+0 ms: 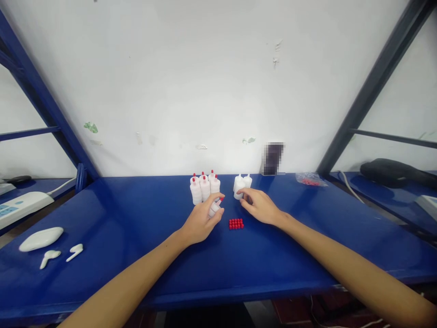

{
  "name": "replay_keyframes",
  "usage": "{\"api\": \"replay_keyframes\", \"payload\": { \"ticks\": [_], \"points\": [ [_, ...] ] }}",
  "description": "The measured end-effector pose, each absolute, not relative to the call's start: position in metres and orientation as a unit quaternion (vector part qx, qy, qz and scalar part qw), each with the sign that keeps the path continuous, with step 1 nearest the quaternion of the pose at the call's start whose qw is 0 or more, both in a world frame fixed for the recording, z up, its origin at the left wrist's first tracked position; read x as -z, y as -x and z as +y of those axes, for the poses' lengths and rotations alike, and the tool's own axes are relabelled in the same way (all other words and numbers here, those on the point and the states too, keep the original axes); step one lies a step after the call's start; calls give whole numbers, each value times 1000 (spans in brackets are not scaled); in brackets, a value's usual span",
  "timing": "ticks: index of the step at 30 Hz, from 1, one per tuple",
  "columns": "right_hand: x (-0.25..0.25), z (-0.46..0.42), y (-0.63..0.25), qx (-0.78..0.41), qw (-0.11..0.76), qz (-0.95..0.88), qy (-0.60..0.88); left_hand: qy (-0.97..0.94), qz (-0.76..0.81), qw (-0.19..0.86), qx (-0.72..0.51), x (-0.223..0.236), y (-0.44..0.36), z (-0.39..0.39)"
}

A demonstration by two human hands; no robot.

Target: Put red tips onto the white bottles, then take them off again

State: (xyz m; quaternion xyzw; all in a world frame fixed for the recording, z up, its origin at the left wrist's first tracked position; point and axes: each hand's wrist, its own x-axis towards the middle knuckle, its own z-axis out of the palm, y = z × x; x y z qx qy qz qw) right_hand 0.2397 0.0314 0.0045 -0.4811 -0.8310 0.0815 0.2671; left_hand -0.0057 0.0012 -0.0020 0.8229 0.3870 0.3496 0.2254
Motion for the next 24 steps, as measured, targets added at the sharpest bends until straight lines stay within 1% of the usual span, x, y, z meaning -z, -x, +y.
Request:
{"api": "replay_keyframes", "payload": {
  "ticks": [4,7,10,13,16,19,24],
  "points": [
    [-7,32,-242,-66,285,-815,500,-821,409,216,-334,2,7,0],
    [-8,37,-241,-31,340,-758,556,-831,404,212,-318,3,7,1],
    [-7,43,-239,-39,373,-722,581,-841,395,213,-302,2,6,2],
    [-5,49,-236,-76,363,-729,575,-855,373,226,-281,-2,8,3],
    [-5,49,-234,-89,374,-723,573,-872,340,246,-253,-5,11,3],
    [-7,46,-240,-78,381,-719,576,-882,315,243,-253,-5,13,4],
    [-18,46,-264,-15,326,-697,638,-892,285,210,-281,-2,14,5]
  ]
}}
